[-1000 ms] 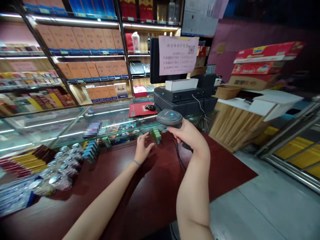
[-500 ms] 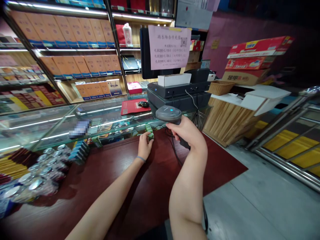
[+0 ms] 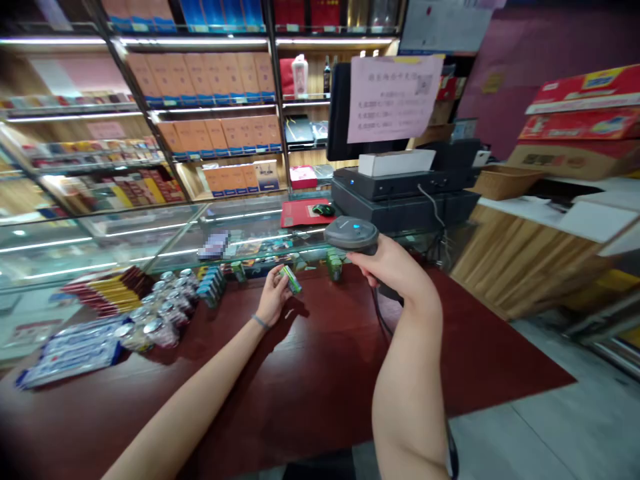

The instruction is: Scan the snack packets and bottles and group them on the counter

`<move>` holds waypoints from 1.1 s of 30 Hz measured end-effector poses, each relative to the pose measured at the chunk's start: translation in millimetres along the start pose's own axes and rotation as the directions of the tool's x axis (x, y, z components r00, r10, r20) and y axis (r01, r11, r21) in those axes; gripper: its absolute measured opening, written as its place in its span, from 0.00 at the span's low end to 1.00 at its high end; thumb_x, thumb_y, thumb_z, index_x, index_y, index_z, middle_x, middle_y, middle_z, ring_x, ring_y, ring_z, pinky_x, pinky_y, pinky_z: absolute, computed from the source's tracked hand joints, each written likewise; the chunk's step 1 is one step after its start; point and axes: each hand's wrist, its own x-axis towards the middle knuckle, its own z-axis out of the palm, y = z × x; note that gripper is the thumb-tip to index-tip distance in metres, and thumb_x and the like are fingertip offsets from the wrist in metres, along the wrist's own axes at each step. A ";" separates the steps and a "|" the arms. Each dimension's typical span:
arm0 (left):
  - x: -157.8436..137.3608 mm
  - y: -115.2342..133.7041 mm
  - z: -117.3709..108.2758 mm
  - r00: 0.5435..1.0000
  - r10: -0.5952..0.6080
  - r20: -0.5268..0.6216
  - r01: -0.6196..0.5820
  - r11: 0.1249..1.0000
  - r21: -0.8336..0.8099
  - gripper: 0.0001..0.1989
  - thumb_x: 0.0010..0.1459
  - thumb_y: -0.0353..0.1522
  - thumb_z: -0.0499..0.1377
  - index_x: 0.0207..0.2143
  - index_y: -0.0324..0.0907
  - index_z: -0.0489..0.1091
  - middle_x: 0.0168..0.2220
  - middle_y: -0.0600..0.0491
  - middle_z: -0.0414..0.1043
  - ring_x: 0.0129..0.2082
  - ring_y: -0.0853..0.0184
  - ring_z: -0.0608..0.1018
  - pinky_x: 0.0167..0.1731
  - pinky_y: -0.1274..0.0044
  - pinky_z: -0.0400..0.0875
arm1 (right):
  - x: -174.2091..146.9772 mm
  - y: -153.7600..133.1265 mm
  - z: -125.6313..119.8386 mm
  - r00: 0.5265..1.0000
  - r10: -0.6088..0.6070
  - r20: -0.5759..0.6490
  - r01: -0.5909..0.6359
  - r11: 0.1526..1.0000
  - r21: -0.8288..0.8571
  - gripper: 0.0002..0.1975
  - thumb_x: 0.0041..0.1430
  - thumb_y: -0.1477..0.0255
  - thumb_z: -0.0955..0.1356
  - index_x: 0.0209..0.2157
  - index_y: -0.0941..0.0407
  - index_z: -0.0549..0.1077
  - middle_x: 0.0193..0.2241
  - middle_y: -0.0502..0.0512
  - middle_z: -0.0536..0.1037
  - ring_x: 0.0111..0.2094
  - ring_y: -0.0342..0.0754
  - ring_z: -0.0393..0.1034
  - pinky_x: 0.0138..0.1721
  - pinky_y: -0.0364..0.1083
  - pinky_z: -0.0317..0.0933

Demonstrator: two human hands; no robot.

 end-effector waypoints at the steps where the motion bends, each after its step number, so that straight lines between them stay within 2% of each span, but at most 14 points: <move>1: -3.4 10.1 -14.6 0.999 -0.030 -0.016 0.030 0.999 -0.043 0.26 0.55 0.38 0.67 0.54 0.47 0.64 0.43 0.53 0.73 0.37 0.69 0.77 0.35 0.78 0.74 | 1.4 -3.6 5.4 1.000 -0.010 0.024 0.011 1.000 -0.018 0.14 0.55 0.63 0.70 0.24 0.53 0.63 0.15 0.45 0.68 0.15 0.41 0.62 0.22 0.42 0.59; 6: -22.1 50.2 -76.9 0.986 -0.138 -0.096 0.120 0.978 -0.172 0.27 0.56 0.31 0.67 0.57 0.46 0.66 0.44 0.50 0.76 0.37 0.69 0.78 0.32 0.80 0.74 | 7.9 -22.4 41.5 0.989 -0.035 0.145 0.056 0.988 -0.146 0.11 0.56 0.62 0.70 0.32 0.54 0.69 0.16 0.46 0.71 0.17 0.44 0.65 0.24 0.43 0.60; 12: -34.1 62.7 -117.5 0.976 -0.146 -0.162 0.103 0.963 -0.250 0.20 0.60 0.29 0.64 0.55 0.43 0.69 0.47 0.48 0.76 0.37 0.70 0.78 0.31 0.80 0.74 | 10.8 -44.1 99.3 0.938 -0.065 0.341 0.178 0.933 -0.312 0.17 0.55 0.64 0.68 0.47 0.53 0.72 0.30 0.52 0.80 0.21 0.46 0.70 0.24 0.44 0.60; 16: -31.5 59.4 -128.5 0.966 -0.134 -0.223 0.070 0.960 -0.271 0.18 0.61 0.31 0.63 0.53 0.44 0.70 0.48 0.47 0.75 0.37 0.70 0.78 0.30 0.80 0.72 | 7.0 -51.2 132.5 0.900 -0.110 0.422 0.316 0.830 -0.459 0.21 0.52 0.66 0.69 0.49 0.50 0.72 0.37 0.54 0.82 0.37 0.55 0.77 0.33 0.46 0.62; 23: -28.9 53.7 -133.6 0.957 -0.143 -0.252 0.070 0.958 -0.277 0.20 0.60 0.34 0.63 0.54 0.44 0.69 0.49 0.46 0.75 0.37 0.70 0.78 0.32 0.79 0.72 | -1.2 -51.2 164.2 0.861 -0.083 0.502 0.415 0.686 -0.598 0.18 0.51 0.66 0.69 0.45 0.51 0.73 0.33 0.56 0.82 0.33 0.58 0.77 0.28 0.46 0.55; 26: -29.0 52.8 -133.7 0.956 -0.149 -0.252 0.070 0.951 -0.300 0.20 0.59 0.33 0.64 0.54 0.44 0.69 0.49 0.46 0.75 0.37 0.69 0.78 0.32 0.79 0.71 | -1.8 -52.6 167.8 0.851 -0.080 0.520 0.428 0.678 -0.598 0.19 0.51 0.67 0.68 0.46 0.52 0.73 0.33 0.56 0.83 0.33 0.59 0.77 0.29 0.47 0.56; 33: -27.8 52.5 -134.8 0.971 -0.143 -0.191 0.084 0.954 -0.286 0.15 0.61 0.36 0.62 0.50 0.44 0.70 0.49 0.46 0.74 0.37 0.70 0.77 0.34 0.79 0.71 | -2.3 -55.5 164.6 0.854 -0.073 0.515 0.399 0.725 -0.561 0.16 0.51 0.67 0.68 0.44 0.50 0.73 0.33 0.53 0.83 0.32 0.56 0.77 0.27 0.46 0.56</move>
